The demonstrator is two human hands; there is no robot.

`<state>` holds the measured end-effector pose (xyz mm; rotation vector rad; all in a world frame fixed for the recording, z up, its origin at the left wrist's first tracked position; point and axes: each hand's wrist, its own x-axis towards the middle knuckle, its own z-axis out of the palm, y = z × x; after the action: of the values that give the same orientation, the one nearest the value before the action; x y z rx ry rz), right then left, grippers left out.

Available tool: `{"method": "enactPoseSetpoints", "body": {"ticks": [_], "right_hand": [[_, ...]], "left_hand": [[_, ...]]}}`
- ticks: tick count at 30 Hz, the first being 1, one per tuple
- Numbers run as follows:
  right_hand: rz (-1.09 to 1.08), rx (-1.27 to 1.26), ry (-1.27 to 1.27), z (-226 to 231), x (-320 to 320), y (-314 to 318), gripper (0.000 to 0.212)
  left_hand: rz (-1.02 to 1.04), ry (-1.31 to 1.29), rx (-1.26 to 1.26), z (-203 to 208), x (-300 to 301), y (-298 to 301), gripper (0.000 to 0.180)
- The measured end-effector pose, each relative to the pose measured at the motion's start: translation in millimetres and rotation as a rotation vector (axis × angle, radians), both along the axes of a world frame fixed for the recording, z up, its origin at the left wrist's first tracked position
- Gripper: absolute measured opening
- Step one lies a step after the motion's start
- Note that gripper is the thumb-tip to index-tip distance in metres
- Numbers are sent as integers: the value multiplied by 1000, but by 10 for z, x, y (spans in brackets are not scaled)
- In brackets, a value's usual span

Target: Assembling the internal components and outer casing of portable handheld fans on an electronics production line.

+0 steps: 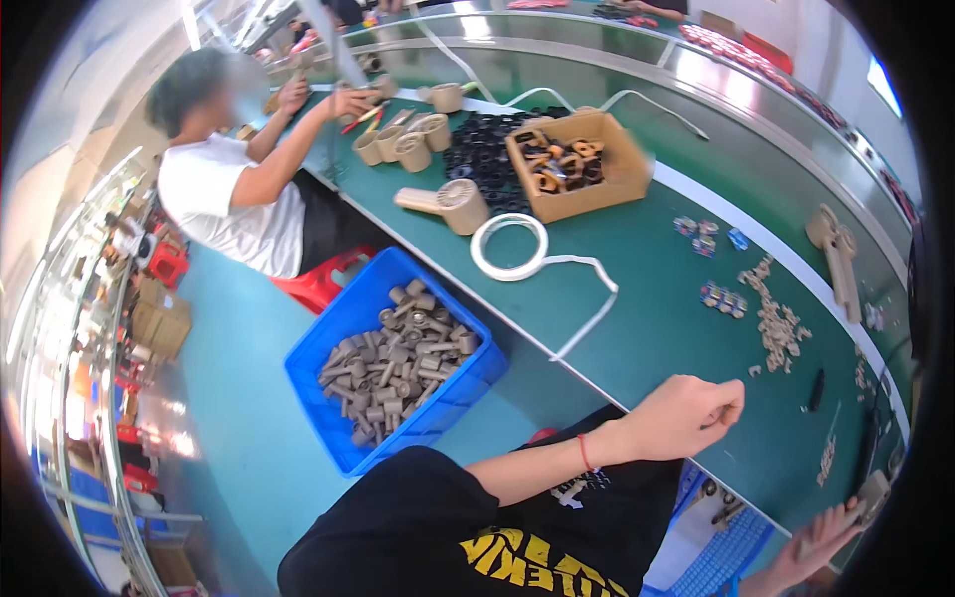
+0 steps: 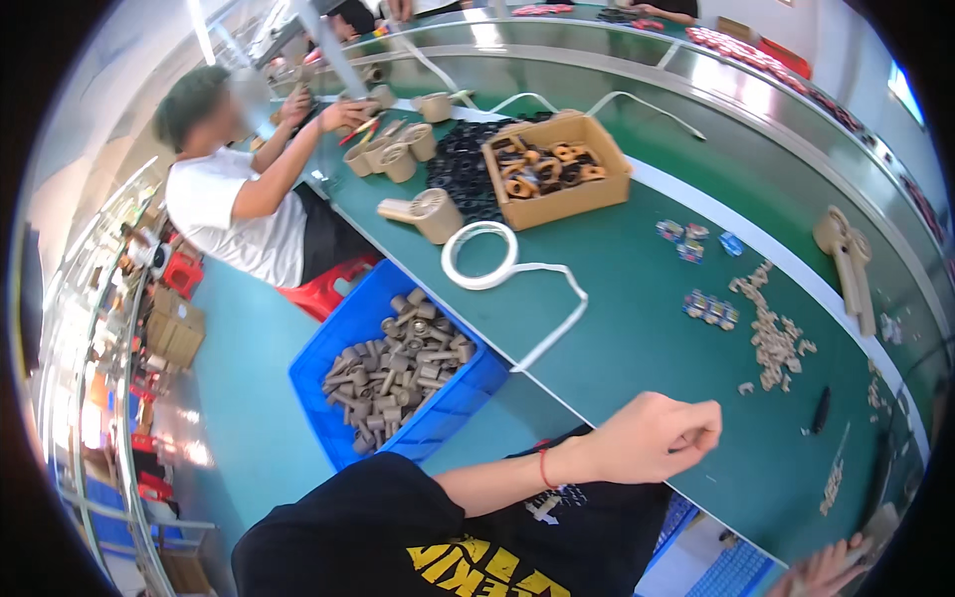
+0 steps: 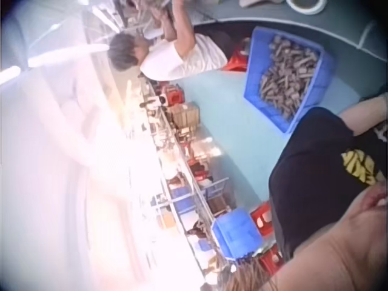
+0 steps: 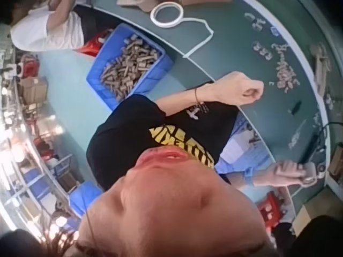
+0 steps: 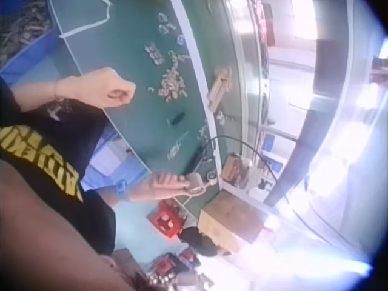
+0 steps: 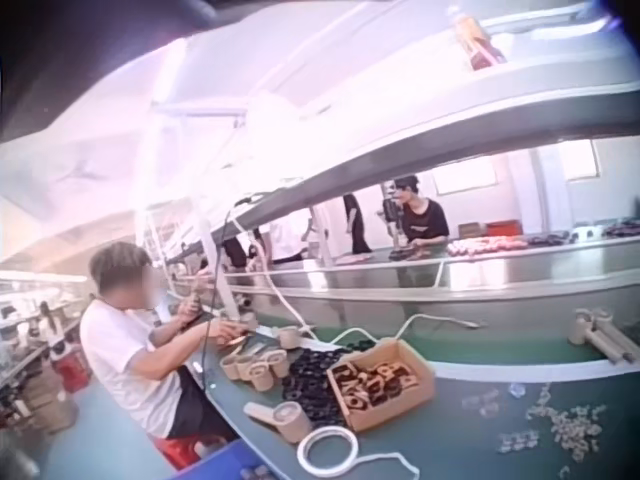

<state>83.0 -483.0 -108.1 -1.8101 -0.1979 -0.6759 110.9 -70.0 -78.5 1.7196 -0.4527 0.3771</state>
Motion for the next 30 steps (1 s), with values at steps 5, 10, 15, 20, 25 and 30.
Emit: {"method": "enactPoseSetpoints", "body": {"ticks": [5,10,15,20,25,30], "right_hand": [[306,856,75,488,77,447,52],[-448,457,24,556,414,923,52],[-228,843,162,618,347,435,44],[-120,982,275,563,236,408,44],[41,1135,200,307,251,529,39],[-89,890,166,334,158,252,38]], "left_hand": [[-45,59,82,-69,142,-176,11],[53,139,123,-58,132,-142,16],[78,106,163,-67,140,-284,23],[80,112,176,-45,111,-287,23],[35,42,245,-114,106,-160,14],[-58,-37,217,-90,139,-158,14]]}}
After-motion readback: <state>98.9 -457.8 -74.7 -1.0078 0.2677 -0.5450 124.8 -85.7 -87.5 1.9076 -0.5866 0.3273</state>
